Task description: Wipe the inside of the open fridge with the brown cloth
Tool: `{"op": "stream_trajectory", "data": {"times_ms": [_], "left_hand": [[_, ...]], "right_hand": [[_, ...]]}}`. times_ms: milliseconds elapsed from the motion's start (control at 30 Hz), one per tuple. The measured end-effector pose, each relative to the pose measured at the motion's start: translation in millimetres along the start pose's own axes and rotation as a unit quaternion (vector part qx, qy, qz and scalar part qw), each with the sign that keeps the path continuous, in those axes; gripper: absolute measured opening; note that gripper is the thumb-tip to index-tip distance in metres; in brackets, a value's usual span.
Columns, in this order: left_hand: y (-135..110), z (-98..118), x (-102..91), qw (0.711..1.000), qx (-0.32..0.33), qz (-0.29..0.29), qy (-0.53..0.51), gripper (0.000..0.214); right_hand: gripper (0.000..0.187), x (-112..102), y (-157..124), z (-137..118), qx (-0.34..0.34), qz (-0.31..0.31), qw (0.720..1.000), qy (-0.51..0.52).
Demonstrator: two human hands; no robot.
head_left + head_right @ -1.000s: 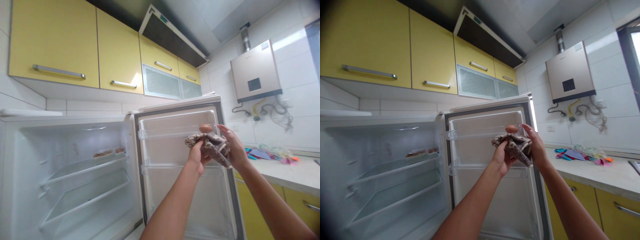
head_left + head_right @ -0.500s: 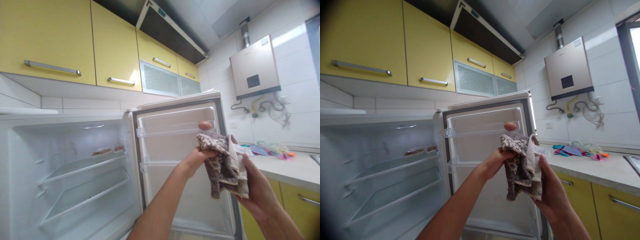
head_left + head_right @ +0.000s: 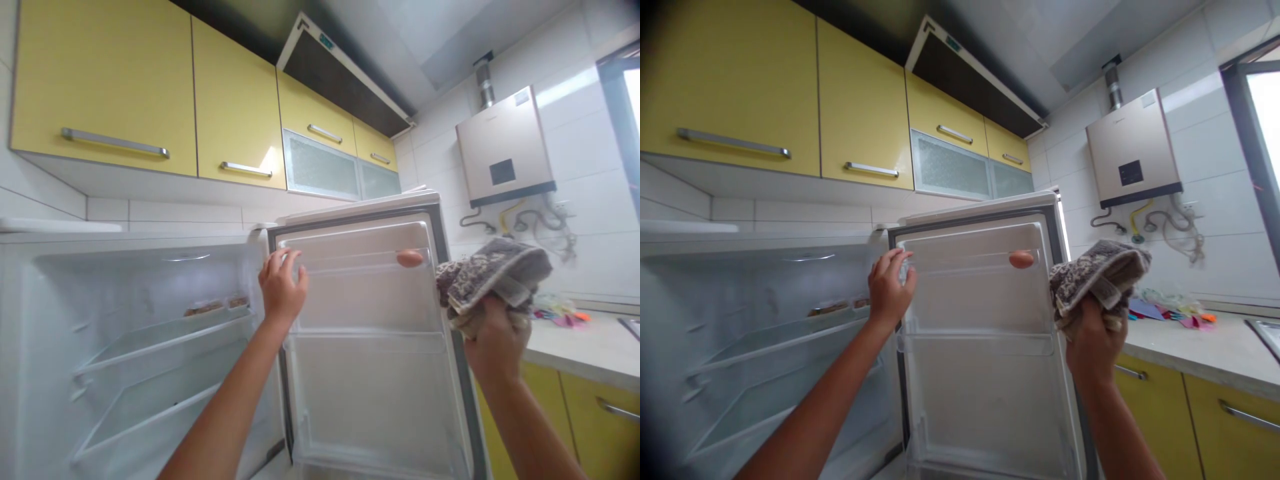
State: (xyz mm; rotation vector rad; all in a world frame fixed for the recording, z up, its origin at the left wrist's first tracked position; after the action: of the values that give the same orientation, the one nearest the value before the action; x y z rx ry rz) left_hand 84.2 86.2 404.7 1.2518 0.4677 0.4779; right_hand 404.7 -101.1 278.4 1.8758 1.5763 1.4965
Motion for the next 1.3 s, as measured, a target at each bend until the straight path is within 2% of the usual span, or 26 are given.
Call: {"op": "stream_trajectory", "data": {"times_ms": [67,133,267,300,367,467,533,600,667,767,833,900,1000,1067,1167,1233,1300], "left_hand": [[9.9,-28.4,3.7,0.999,-0.011,-0.018,0.039,0.036],[13.0,-49.9,12.3,0.998,-0.023,-0.056,0.032,0.039],[9.6,-70.8,26.1,0.992,-0.049,-0.112,-0.041,0.046],[9.6,-72.9,27.2,0.991,-0.053,-0.114,-0.054,0.047],[12.1,-75.8,28.2,0.988,-0.055,-0.121,-0.074,0.046],[20.3,-81.3,30.1,0.981,-0.062,-0.152,-0.102,0.048],[26.0,-84.7,31.9,0.973,-0.068,-0.185,-0.117,0.05],[30.5,-85.3,32.6,0.966,-0.068,-0.215,-0.123,0.051],[33.8,-82.9,31.7,0.962,-0.065,-0.234,-0.123,0.049],[36.8,-75.3,29.8,0.96,-0.064,-0.245,-0.122,0.046],[37.1,-70.2,29.6,0.959,-0.066,-0.248,-0.121,0.046],[36.0,-67.0,30.0,0.959,-0.068,-0.249,-0.12,0.05],[32.9,-67.9,30.7,0.956,-0.082,-0.249,-0.129,0.058],[30.9,-70.2,30.4,0.956,-0.085,-0.248,-0.134,0.06],[27.8,-71.8,30.0,0.958,-0.066,-0.252,-0.123,0.048],[25.5,-72.0,30.5,0.959,-0.052,-0.253,-0.114,0.044],[23.3,-72.0,31.4,0.962,-0.044,-0.248,-0.106,0.044]], "right_hand": [[0.05,29.5,-1.4,-1.3,0.035,0.011,0.996,0.085],[0.057,54.9,-4.0,-11.7,0.003,0.003,0.995,0.101],[0.057,73.9,-25.0,-45.7,-0.179,0.016,0.983,0.039],[0.056,78.1,-34.6,-52.8,-0.221,0.001,0.975,0.031],[0.056,93.2,-57.5,-63.4,-0.295,-0.076,0.952,0.011],[0.057,129.8,-94.0,-69.6,-0.369,-0.245,0.895,-0.057],[0.06,156.2,-112.5,-70.9,-0.394,-0.351,0.844,-0.098],[0.063,177.8,-124.5,-78.0,-0.427,-0.43,0.789,-0.096],[0.064,192.2,-130.5,-92.4,-0.48,-0.475,0.735,-0.063],[0.061,201.3,-129.7,-115.7,-0.565,-0.494,0.661,-0.014],[0.061,202.3,-121.1,-124.6,-0.59,-0.493,0.639,-0.009],[0.061,200.8,-104.9,-127.6,-0.58,-0.485,0.654,-0.023],[0.06,196.1,-73.6,-124.3,-0.521,-0.469,0.711,-0.055],[0.057,194.9,-50.8,-119.4,-0.46,-0.458,0.756,-0.084],[0.049,201.4,-12.7,-108.5,-0.323,-0.44,0.824,-0.153],[0.046,215.0,7.3,-99.4,-0.221,-0.468,0.832,-0.202],[0.044,235.8,18.0,-92.8,-0.15,-0.527,0.804,-0.23]]}}
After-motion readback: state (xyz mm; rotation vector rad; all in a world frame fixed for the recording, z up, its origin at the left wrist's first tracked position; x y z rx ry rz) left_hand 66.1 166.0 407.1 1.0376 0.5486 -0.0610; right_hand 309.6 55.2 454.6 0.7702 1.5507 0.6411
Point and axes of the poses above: each hand's wrist, its own y-axis towards the middle knuckle, its own x-axis out of the palm, z = x × y, the point moved 6 cm from there along y, towards the middle knuckle, and after that the axes turned 11 degrees about -x, right-handed, at the moved point
